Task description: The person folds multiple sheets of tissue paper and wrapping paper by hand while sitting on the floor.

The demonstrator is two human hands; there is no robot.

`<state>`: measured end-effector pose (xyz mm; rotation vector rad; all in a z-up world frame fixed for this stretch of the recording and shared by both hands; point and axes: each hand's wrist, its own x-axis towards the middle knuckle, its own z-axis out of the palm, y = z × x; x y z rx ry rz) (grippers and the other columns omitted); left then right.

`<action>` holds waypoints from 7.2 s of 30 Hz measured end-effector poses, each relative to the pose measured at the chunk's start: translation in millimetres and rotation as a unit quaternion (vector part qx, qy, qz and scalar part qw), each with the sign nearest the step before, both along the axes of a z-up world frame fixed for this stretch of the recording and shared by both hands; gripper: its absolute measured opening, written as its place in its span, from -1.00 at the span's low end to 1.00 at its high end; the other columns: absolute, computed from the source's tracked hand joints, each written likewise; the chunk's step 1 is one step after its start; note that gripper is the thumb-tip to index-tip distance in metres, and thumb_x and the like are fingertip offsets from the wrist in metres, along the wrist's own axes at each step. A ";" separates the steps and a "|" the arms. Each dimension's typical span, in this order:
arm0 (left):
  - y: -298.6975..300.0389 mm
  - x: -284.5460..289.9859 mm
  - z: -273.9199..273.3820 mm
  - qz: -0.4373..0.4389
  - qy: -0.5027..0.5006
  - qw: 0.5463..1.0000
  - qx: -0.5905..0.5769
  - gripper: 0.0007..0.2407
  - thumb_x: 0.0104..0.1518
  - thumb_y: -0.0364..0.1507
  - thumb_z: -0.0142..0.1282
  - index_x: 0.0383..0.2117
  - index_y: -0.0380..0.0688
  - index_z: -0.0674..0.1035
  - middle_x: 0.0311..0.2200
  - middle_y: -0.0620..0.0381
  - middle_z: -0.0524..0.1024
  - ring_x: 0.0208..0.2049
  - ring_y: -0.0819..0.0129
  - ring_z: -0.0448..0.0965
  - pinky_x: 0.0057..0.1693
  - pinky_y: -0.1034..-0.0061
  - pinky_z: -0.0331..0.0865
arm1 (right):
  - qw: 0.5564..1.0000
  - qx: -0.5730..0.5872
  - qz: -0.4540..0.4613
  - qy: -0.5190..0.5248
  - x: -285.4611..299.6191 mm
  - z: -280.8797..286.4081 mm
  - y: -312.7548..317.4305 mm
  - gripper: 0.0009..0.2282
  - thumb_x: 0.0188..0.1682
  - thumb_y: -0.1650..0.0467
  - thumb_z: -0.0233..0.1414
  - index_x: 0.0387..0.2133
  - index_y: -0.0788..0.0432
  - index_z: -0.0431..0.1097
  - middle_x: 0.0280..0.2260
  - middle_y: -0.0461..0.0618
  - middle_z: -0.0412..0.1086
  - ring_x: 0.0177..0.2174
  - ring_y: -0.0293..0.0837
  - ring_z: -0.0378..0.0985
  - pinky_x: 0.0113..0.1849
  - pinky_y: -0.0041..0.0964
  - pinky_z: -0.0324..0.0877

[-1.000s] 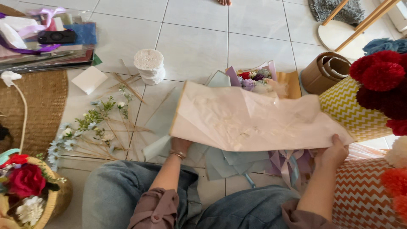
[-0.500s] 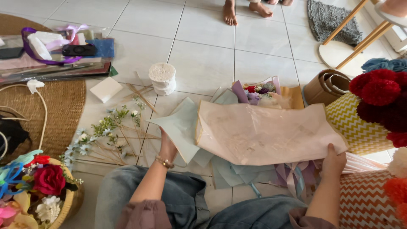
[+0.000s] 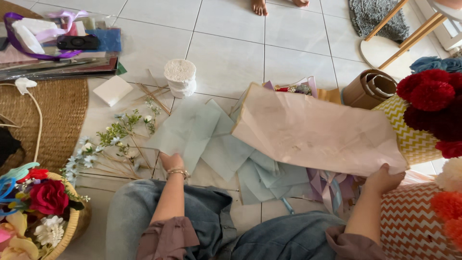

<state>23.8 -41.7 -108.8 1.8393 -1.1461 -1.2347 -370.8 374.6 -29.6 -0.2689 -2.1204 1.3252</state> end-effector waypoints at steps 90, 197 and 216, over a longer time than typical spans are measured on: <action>30.8 -55.8 -29.0 -0.235 0.328 0.914 0.032 -0.85 0.08 -0.42 0.09 -0.26 -0.16 0.47 -0.19 -0.04 0.49 -0.13 0.22 0.43 0.00 0.31 0.33 | 0.661 0.340 0.666 0.065 208.2 43.5 -192.7 -0.29 -0.45 -0.05 0.16 -0.12 0.13 0.21 0.14 0.22 0.05 0.20 0.28 -0.17 0.16 0.06 -0.36; 22.3 -62.5 -11.5 -0.269 0.099 0.942 -0.173 -0.65 0.26 -0.13 -0.23 -0.54 -0.11 0.39 -0.58 -0.04 0.41 -0.44 0.13 0.45 -0.26 0.36 0.31 | 0.766 -0.318 0.400 -0.389 144.0 -46.0 -207.7 -0.65 -0.06 0.44 0.07 -0.16 0.54 0.18 -0.27 0.35 0.33 -0.29 0.27 0.47 -0.27 0.43 0.36; 11.8 -50.4 -2.0 -0.398 -0.044 0.911 0.103 -0.21 -0.26 0.29 0.06 -0.12 -0.19 0.38 -0.09 -0.12 0.36 0.03 0.00 0.37 0.12 0.24 0.31 | 0.704 0.109 0.433 -0.553 142.0 -24.3 -191.8 -0.49 -0.32 0.55 0.18 -0.09 0.65 0.21 -0.02 0.57 0.17 -0.06 0.43 0.27 -0.20 0.19 0.35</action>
